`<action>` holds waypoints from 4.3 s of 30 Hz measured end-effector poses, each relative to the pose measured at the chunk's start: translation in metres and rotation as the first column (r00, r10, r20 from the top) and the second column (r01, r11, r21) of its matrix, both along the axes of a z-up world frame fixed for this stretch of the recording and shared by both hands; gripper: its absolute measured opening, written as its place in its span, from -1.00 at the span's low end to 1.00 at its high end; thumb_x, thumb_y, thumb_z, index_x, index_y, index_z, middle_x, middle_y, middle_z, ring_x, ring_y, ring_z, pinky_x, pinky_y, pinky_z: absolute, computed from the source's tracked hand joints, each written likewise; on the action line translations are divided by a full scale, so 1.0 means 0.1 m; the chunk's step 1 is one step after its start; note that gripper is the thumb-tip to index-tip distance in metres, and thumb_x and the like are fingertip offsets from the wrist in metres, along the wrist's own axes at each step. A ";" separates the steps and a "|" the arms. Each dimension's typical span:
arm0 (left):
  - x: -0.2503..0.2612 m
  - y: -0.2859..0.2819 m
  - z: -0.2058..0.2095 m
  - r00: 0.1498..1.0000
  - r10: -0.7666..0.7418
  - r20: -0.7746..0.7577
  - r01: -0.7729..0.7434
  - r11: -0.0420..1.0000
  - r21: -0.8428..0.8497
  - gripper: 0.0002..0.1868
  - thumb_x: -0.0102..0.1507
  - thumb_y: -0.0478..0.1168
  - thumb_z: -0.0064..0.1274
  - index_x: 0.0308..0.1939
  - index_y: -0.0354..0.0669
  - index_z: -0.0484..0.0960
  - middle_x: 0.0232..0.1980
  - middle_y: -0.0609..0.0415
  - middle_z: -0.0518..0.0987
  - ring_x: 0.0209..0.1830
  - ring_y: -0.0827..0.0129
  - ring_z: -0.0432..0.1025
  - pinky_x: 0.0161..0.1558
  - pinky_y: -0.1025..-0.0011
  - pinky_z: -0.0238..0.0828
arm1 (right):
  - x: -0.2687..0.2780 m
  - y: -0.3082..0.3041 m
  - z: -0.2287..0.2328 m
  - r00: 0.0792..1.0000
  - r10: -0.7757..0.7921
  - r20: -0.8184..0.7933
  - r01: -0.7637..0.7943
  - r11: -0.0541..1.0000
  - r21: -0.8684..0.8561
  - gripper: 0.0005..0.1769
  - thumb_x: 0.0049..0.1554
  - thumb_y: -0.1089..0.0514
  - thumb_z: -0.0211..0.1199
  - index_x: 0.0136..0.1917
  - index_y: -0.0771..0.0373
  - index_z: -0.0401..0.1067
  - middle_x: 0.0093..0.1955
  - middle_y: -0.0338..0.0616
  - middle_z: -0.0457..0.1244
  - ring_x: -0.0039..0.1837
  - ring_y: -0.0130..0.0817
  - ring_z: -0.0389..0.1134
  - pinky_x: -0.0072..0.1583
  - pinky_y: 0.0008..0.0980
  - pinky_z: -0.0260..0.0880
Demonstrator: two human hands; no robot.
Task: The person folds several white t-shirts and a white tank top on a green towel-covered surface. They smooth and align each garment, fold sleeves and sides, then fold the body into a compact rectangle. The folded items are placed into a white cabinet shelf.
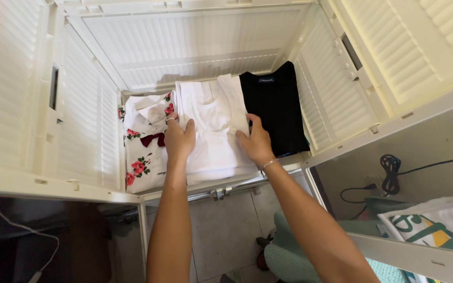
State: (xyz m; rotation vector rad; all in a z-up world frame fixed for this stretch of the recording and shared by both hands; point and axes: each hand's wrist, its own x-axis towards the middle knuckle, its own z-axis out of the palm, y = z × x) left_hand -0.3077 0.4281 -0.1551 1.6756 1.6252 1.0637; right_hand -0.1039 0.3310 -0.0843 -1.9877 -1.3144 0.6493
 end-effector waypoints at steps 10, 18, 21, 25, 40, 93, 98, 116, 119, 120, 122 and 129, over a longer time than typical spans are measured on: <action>0.02 -0.68 0.45 0.992 0.046 -0.114 -0.045 0.999 0.013 -0.39 0.35 -0.19 0.00 0.39 -0.48 0.21 0.04 -0.47 0.57 0.05 -0.27 0.48 0.04 -0.04 0.40 | -0.11 -0.22 0.00 0.994 -0.041 0.102 0.041 0.999 -0.002 -0.35 0.18 0.10 0.25 0.47 0.26 0.15 0.06 0.26 0.35 0.07 0.11 0.42 0.16 -0.07 0.41; 0.54 -0.43 0.60 0.818 -0.134 -0.560 0.332 0.904 0.268 -0.38 0.37 0.01 0.07 0.47 0.00 0.28 0.58 -0.15 0.19 0.60 -0.10 0.04 0.47 -0.21 0.02 | -0.61 -0.72 -0.04 0.840 0.002 0.543 -0.166 0.953 0.255 -0.34 0.19 0.01 0.23 0.46 0.35 0.21 0.54 0.32 0.05 0.57 0.28 -0.01 0.52 0.13 0.02; 0.85 -0.12 0.69 0.738 -0.310 -0.600 0.442 0.893 0.083 -0.30 0.31 0.09 0.03 0.51 0.10 0.23 0.61 -0.07 0.04 0.60 -0.16 -0.13 0.40 -0.37 -0.22 | -0.78 -0.92 -0.08 0.866 0.115 0.487 -0.202 0.971 0.131 -0.29 0.25 -0.08 0.15 0.53 0.32 0.15 0.58 0.34 -0.04 0.59 0.34 -0.09 0.51 0.18 -0.12; 0.97 0.00 0.73 0.730 -0.368 -0.576 0.402 0.913 -0.074 -0.27 0.30 0.14 -0.02 0.52 0.13 0.18 0.60 -0.05 -0.05 0.57 -0.19 -0.22 0.37 -0.41 -0.28 | -0.68 -1.14 -0.04 0.824 0.236 0.515 -0.257 0.966 -0.032 -0.24 0.23 -0.12 0.10 0.57 0.27 0.09 0.59 0.33 -0.11 0.59 0.32 -0.18 0.48 0.20 -0.21; 1.10 -3.19 1.29 0.785 -0.607 0.121 0.362 0.610 0.705 -0.86 0.30 -0.38 0.09 -0.06 -0.27 0.56 -0.17 -0.03 0.61 -0.20 0.11 0.52 -0.09 0.20 0.43 | 0.06 -3.58 1.07 0.935 0.314 0.165 -0.324 0.946 0.033 -0.79 0.08 0.14 0.38 -0.06 0.29 0.52 -0.16 0.03 0.39 -0.14 0.02 0.41 -0.10 -0.09 0.41; 1.51 -4.55 1.56 0.254 -0.888 0.384 0.892 0.368 0.263 -0.86 0.46 -0.33 -0.11 0.03 -0.36 0.45 -0.29 -0.09 0.56 -0.35 0.32 0.45 -0.28 0.30 0.38 | 0.50 -5.63 1.27 0.811 -0.584 0.011 0.556 0.777 0.296 -0.85 0.22 0.29 0.18 0.03 0.35 0.52 -0.33 -0.18 0.38 -0.30 -0.44 0.38 -0.22 -0.39 0.37; 0.75 -3.88 1.70 0.577 -0.679 0.454 0.659 0.716 0.232 -0.85 0.44 -0.29 -0.15 0.00 -0.35 0.40 -0.31 -0.01 0.59 -0.44 0.38 0.47 -0.38 0.35 0.39 | 0.26 -4.51 1.44 0.975 -0.224 0.011 0.207 0.920 0.333 -0.83 0.22 0.31 0.18 0.10 0.35 0.47 -0.36 -0.23 0.36 -0.34 -0.50 0.37 -0.25 -0.42 0.33; -0.86 -0.55 1.25 0.910 0.254 -0.327 -0.206 0.963 0.176 -0.76 0.36 -0.31 -0.11 0.05 -0.32 0.54 -0.17 -0.29 0.62 -0.16 -0.21 0.52 -0.14 -0.04 0.43 | -1.18 -0.03 0.13 0.784 0.304 -0.540 -0.160 0.941 0.298 -0.52 0.24 0.26 0.12 0.41 0.39 0.28 0.01 -0.08 0.38 -0.03 -0.48 0.35 -0.01 -0.47 0.42; -1.01 -0.11 1.06 0.855 0.301 -0.422 -0.304 0.951 0.062 -0.79 0.34 -0.32 -0.11 0.00 -0.31 0.55 -0.08 -0.25 0.63 -0.06 -0.15 0.55 -0.04 0.05 0.49 | -1.42 0.34 -0.06 0.793 0.345 -0.502 -0.194 0.925 0.328 -0.39 0.24 0.26 0.20 0.49 0.39 0.09 0.09 -0.03 0.36 0.07 -0.32 0.39 0.10 -0.34 0.44; -1.01 -0.02 0.95 0.838 0.314 -0.447 -0.337 0.941 0.028 -0.79 0.32 -0.32 -0.10 -0.02 -0.32 0.55 -0.05 -0.23 0.63 -0.04 -0.12 0.56 -0.02 0.08 0.51 | -1.47 0.41 -0.12 0.810 0.355 -0.467 -0.216 0.921 0.325 -0.32 0.23 0.27 0.24 0.51 0.39 0.01 0.12 -0.01 0.35 0.12 -0.25 0.41 0.15 -0.29 0.46; -0.96 0.00 0.68 0.847 0.296 -0.442 -0.343 0.939 -0.026 -0.73 0.32 -0.32 -0.11 0.06 -0.33 0.52 -0.06 -0.26 0.63 -0.06 -0.15 0.55 -0.07 0.04 0.50 | -1.54 0.37 -0.24 0.937 0.319 -0.142 -0.308 0.947 0.095 -0.17 0.08 0.34 0.20 0.55 0.36 -0.06 -0.05 0.23 0.34 0.00 0.10 0.38 0.09 -0.06 0.39; -0.95 0.06 0.24 0.781 0.440 -0.443 -0.395 0.898 0.194 -0.68 0.34 -0.31 -0.10 0.15 -0.31 0.53 -0.05 -0.30 0.60 -0.09 -0.17 0.52 -0.12 0.04 0.50 | -1.76 0.04 -0.44 0.918 0.362 0.163 -0.385 0.911 0.149 -0.32 0.04 0.40 0.11 0.45 0.46 0.12 -0.18 0.34 0.36 -0.10 0.27 0.39 0.02 0.13 0.38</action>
